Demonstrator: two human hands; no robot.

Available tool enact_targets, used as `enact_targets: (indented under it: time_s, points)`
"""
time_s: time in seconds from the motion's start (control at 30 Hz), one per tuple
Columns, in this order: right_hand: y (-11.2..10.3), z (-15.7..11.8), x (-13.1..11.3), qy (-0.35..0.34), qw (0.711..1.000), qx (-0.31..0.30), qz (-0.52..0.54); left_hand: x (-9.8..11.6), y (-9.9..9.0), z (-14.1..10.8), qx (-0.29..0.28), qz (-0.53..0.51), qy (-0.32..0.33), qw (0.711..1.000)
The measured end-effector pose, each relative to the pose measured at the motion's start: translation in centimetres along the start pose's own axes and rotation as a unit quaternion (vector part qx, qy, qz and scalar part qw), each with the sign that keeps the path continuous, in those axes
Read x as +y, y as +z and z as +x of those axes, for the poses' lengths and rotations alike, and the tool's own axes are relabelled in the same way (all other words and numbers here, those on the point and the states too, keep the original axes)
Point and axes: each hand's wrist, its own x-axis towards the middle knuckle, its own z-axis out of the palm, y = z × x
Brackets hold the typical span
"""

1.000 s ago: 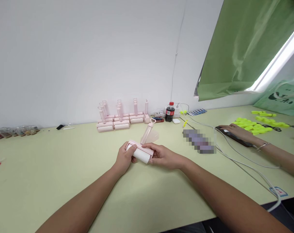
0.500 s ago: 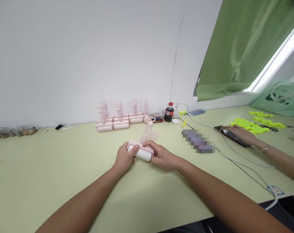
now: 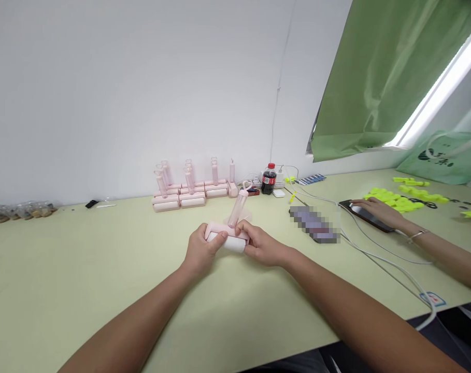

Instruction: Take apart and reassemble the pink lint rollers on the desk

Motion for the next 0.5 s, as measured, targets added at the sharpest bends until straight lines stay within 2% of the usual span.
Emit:
enact_targets:
  time_s: [0.13,0.23,0.33,0.4,0.5]
  points:
    - [-0.5,0.1,0.0,-0.038,0.999,0.021,-0.032,-0.3,0.3,-0.1,-0.001,0.003,0.003,1.000]
    - [-0.9,0.1,0.2,-0.081,0.993,0.076,-0.051,-1.0,0.3,0.2,-0.015,0.022,-0.019,0.999]
    - [-0.3,0.1,0.8,-0.087,0.988,0.108,-0.068,-1.5,-0.3,1.0,0.025,0.053,-0.054,0.997]
    - [0.6,0.3,1.3,-0.036,0.991,0.114,-0.054,-1.8,-0.8,1.6,0.060,0.049,-0.057,0.995]
    - [1.5,0.7,2.0,0.109,0.984,0.137,0.022,-2.2,-1.0,1.7,0.066,0.056,-0.056,0.995]
